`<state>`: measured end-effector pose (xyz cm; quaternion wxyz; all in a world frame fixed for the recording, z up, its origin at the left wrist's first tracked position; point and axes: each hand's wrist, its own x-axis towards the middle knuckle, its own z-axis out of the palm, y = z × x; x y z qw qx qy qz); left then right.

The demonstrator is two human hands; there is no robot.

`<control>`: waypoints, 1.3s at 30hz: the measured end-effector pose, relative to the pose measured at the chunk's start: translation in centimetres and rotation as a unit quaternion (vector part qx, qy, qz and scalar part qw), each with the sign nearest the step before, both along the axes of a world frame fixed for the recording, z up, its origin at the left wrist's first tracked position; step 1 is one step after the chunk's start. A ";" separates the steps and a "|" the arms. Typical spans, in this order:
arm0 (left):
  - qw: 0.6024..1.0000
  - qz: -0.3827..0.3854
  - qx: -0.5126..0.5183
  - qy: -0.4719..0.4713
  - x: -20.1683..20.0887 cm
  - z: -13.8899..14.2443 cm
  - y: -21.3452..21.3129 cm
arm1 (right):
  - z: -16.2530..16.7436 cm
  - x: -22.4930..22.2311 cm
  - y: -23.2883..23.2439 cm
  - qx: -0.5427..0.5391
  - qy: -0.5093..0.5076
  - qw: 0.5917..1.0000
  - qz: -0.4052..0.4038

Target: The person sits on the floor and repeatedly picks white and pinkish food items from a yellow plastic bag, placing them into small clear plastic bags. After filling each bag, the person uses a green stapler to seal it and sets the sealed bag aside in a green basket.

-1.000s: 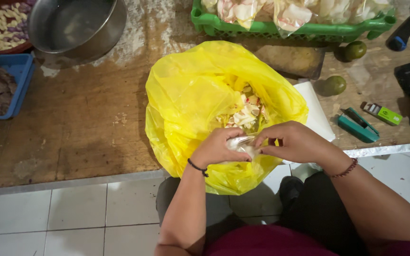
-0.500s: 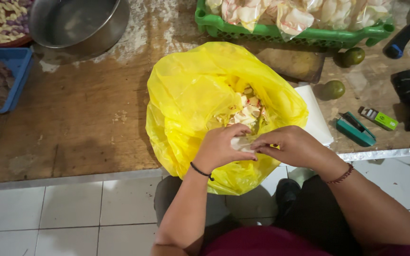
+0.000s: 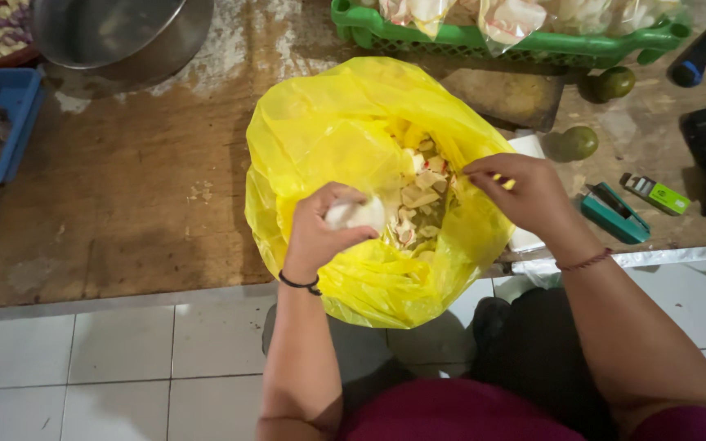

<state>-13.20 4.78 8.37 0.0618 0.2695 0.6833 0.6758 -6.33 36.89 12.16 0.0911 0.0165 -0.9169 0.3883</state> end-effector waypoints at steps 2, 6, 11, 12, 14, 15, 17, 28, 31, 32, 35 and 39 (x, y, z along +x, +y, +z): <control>0.996 0.020 -0.004 -0.086 0.0 0.0 -0.7 | -0.7 -0.6 -1.1 0.120 0.033 0.992 0.035; 0.998 0.020 0.006 -0.052 0.1 0.1 -0.9 | -2.5 -2.2 -3.3 0.233 0.054 0.966 0.100; 1.000 0.012 -0.007 -0.020 0.3 0.4 -0.9 | -4.2 -3.5 -4.3 0.289 0.002 0.953 0.094; 1.000 0.011 -0.005 -0.021 0.3 0.5 -0.9 | -4.4 -3.6 -4.4 0.301 -0.017 0.949 0.095; 0.999 0.018 -0.024 -0.016 0.3 0.5 -0.9 | -4.6 -3.6 -4.3 0.289 -0.028 0.952 0.097; 0.999 0.022 -0.033 -0.013 0.4 0.6 -0.9 | -4.6 -3.5 -4.2 0.265 -0.019 0.959 0.098; 0.999 0.019 -0.024 -0.009 0.4 0.6 -0.8 | -4.3 -3.2 -3.6 0.195 0.007 0.973 0.121; 0.999 0.001 -0.048 -0.012 1.0 2.0 1.0 | -2.0 -1.8 -0.4 0.043 -0.217 0.974 0.055; 0.991 0.030 -0.121 0.049 1.2 2.4 1.6 | -1.6 -1.2 0.6 -0.063 -0.185 0.980 0.042; 0.989 0.030 -0.135 0.060 1.4 2.4 1.9 | -1.5 -0.9 1.2 -0.106 -0.170 0.978 0.064; 0.978 0.032 -0.174 0.113 1.7 2.4 2.7 | -1.0 0.2 3.2 -0.231 -0.141 0.957 0.108; 0.969 0.033 -0.163 0.184 2.0 2.0 3.7 | -0.3 1.8 4.8 -0.376 -0.138 0.910 0.109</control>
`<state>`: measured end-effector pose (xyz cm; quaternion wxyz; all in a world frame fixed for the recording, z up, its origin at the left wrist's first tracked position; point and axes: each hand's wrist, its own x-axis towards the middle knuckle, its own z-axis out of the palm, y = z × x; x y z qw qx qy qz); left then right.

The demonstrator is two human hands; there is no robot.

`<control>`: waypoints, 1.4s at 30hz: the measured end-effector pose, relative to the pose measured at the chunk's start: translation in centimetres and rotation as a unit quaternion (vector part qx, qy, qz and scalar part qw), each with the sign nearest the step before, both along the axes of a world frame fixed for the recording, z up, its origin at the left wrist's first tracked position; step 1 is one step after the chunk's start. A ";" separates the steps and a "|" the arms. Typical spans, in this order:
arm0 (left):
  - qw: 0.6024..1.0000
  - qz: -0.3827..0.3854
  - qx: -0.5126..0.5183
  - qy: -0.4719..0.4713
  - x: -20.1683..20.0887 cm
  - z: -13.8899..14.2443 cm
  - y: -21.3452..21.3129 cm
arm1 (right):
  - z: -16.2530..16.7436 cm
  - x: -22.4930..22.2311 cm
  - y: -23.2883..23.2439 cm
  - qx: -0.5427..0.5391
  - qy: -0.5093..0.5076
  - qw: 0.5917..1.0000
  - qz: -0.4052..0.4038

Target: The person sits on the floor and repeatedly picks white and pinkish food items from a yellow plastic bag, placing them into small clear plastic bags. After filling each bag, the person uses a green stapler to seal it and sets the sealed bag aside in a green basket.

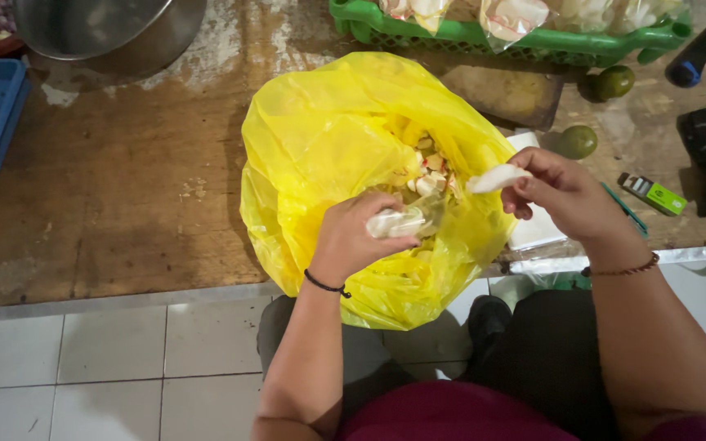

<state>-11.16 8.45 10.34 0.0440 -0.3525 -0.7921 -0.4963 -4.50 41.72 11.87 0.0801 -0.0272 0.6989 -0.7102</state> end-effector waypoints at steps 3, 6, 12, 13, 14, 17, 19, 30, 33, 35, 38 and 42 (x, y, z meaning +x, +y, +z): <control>1.000 0.003 -0.015 0.027 0.2 -0.4 0.6 | 0.6 1.1 -0.3 -0.013 -0.016 1.000 0.004; 0.996 0.004 -0.007 0.085 0.3 -0.7 1.0 | 0.8 1.2 -1.9 -0.001 -0.055 0.998 0.010; 0.989 0.028 -0.023 0.142 0.7 -1.2 2.0 | 1.2 1.1 -4.8 0.008 -0.162 0.986 -0.041; 0.988 0.033 -0.025 0.147 0.7 -1.2 2.1 | 1.3 1.0 -5.1 0.019 -0.173 0.984 -0.047; 0.987 0.037 -0.028 0.151 0.7 -1.3 2.1 | 1.3 1.0 -5.3 0.021 -0.167 0.984 -0.051; 0.986 0.041 -0.034 0.159 0.7 -1.3 2.2 | 1.1 0.8 -6.0 0.034 -0.152 0.985 -0.075; 0.985 0.041 -0.038 0.164 0.7 -1.4 2.3 | 0.9 0.7 -6.4 0.053 -0.146 0.983 -0.102; 0.980 0.042 -0.049 0.190 0.9 -2.1 2.9 | -1.2 1.0 -6.8 0.130 -0.156 0.978 -0.047; 0.984 0.025 -0.042 0.173 0.9 -2.3 3.1 | -2.0 0.8 -6.0 0.062 -0.202 0.977 -0.026; 0.987 0.023 -0.047 0.150 1.0 -2.4 3.2 | -2.8 0.6 -5.9 0.008 -0.219 0.976 -0.014; 0.989 0.023 -0.047 0.139 0.8 -2.8 3.1 | -3.9 0.6 -6.4 -0.032 -0.236 0.971 0.006; 0.986 0.007 -0.055 0.157 0.3 -3.5 3.1 | -5.0 0.4 -7.6 0.061 -0.225 0.972 0.014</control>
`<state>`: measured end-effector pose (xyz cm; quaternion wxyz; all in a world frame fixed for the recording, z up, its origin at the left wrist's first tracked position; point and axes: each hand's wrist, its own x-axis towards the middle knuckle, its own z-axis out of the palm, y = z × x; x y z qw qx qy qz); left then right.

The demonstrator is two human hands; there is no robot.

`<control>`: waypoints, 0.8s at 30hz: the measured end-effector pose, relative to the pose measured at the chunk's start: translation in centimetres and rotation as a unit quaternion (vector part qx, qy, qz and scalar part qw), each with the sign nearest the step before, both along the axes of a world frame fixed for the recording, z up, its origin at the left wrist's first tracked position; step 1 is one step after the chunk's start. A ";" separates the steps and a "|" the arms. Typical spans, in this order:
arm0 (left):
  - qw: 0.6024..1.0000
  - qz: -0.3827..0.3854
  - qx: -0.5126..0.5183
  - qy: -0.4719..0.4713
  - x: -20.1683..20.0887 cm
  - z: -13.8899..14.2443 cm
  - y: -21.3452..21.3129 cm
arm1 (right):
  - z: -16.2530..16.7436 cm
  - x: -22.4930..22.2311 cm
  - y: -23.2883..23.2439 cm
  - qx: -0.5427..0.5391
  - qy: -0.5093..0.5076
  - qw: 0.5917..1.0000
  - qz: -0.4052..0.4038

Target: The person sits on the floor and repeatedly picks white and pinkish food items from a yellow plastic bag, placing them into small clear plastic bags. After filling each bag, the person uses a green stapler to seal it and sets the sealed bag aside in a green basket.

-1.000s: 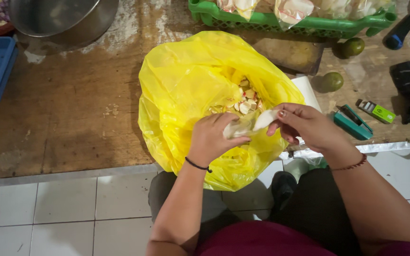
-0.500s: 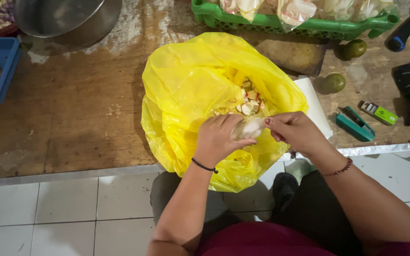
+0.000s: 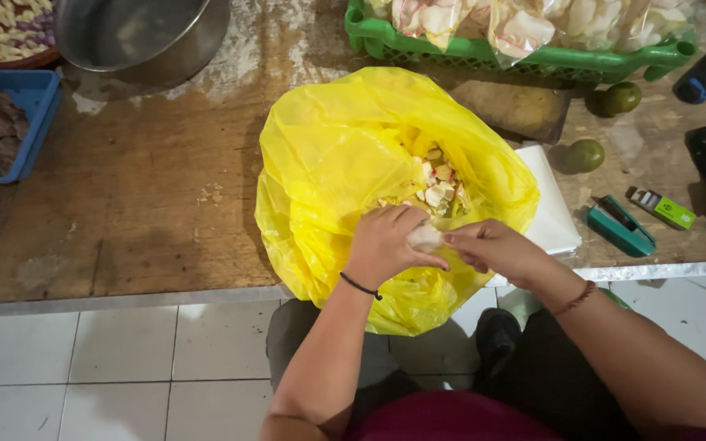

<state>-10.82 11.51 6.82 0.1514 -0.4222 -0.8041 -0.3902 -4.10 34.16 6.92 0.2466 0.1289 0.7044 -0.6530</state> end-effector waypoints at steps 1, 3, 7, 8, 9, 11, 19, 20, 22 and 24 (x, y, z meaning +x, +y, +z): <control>1.000 0.004 -0.002 0.001 -0.1 -0.2 0.1 | -0.1 0.0 -0.2 0.045 0.018 0.999 0.012; 1.000 0.011 -0.008 0.002 -0.1 -0.6 0.3 | -0.1 -0.3 -0.3 0.104 0.025 0.994 0.004; 1.000 0.006 0.000 -0.006 -0.4 -1.0 0.5 | -0.1 -0.3 -1.0 0.134 0.201 0.969 -0.058; 1.000 0.008 0.005 -0.004 -0.4 -1.0 0.5 | -0.1 -0.3 -1.2 0.127 0.197 0.970 -0.062; 1.000 0.010 0.010 -0.004 -0.3 -1.0 0.5 | 0.0 -0.3 -1.4 0.119 0.192 0.972 -0.065; 1.000 0.005 0.022 -0.004 -0.3 -0.9 0.4 | 0.1 -0.3 -1.9 0.116 0.202 0.970 -0.066; 0.999 -0.004 0.036 -0.017 -0.6 -0.1 -0.1 | 0.6 -0.7 -2.8 0.168 0.248 0.953 -0.032; 0.999 -0.004 0.034 -0.020 -0.6 -0.1 -0.1 | 0.7 -0.7 -2.7 0.166 0.246 0.955 -0.018; 0.999 0.001 0.041 -0.023 -0.8 0.0 0.0 | 1.1 -1.0 -2.1 0.162 0.246 0.956 0.011; 0.998 0.011 0.058 -0.027 -0.6 -0.1 0.1 | 1.7 -0.8 -1.7 0.159 0.258 0.953 -0.017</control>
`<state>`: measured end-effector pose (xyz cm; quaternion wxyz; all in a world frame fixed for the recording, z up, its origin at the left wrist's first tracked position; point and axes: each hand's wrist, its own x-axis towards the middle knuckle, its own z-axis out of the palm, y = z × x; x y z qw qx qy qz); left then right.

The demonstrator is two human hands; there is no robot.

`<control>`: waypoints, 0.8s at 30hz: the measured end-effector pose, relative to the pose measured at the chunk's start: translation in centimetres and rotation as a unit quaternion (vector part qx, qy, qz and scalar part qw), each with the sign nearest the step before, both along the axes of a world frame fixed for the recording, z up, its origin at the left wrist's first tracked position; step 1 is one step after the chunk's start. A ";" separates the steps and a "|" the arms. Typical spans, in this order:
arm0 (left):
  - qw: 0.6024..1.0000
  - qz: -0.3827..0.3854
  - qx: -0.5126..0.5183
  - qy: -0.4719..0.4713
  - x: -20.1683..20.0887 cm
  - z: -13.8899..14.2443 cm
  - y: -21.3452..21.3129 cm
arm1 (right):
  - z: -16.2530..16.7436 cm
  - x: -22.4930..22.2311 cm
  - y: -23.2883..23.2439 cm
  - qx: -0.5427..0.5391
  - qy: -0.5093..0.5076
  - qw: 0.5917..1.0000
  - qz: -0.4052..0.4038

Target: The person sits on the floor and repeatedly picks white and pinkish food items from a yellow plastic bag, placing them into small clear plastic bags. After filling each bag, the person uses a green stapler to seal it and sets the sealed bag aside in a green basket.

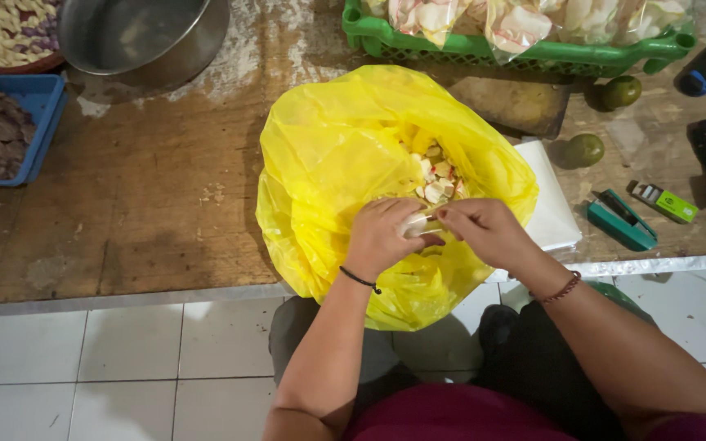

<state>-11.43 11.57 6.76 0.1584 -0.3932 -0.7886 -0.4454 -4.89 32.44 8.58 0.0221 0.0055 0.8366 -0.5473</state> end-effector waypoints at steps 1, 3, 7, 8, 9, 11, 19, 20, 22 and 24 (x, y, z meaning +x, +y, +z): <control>1.000 0.000 0.005 -0.014 0.0 -0.1 -0.1 | 0.4 0.3 0.1 -0.004 0.007 1.000 -0.014; 0.999 -0.001 0.018 -0.037 -0.2 -0.2 -0.1 | 1.4 0.5 0.1 0.066 0.096 0.993 -0.009; 0.998 0.009 0.059 -0.020 -0.6 -0.6 -0.1 | 3.6 0.7 -1.1 0.175 0.325 0.928 0.041; 0.998 0.013 0.058 -0.038 -0.5 -0.6 -0.1 | 3.9 0.7 -1.7 0.182 0.320 0.929 0.038; 0.997 0.016 0.056 -0.057 -0.5 -0.7 -0.1 | 4.2 0.9 -2.4 0.188 0.314 0.930 0.035; 0.996 0.006 0.072 -0.060 -0.3 -0.6 -0.1 | 4.7 1.1 -3.2 0.190 0.317 0.929 0.021; 0.987 -0.024 0.088 -0.133 0.6 -0.7 0.7 | 4.5 1.1 -3.0 0.174 0.234 0.956 0.032; 0.988 -0.029 0.083 -0.130 0.5 -0.7 0.8 | 4.4 1.1 -3.0 0.166 0.234 0.958 0.031; 0.989 -0.029 0.079 -0.125 0.6 -0.7 1.0 | 4.2 1.1 -2.9 0.150 0.234 0.960 0.028; 0.989 -0.016 0.080 -0.122 0.8 -0.6 1.0 | 4.1 1.3 -2.9 0.165 0.251 0.953 0.030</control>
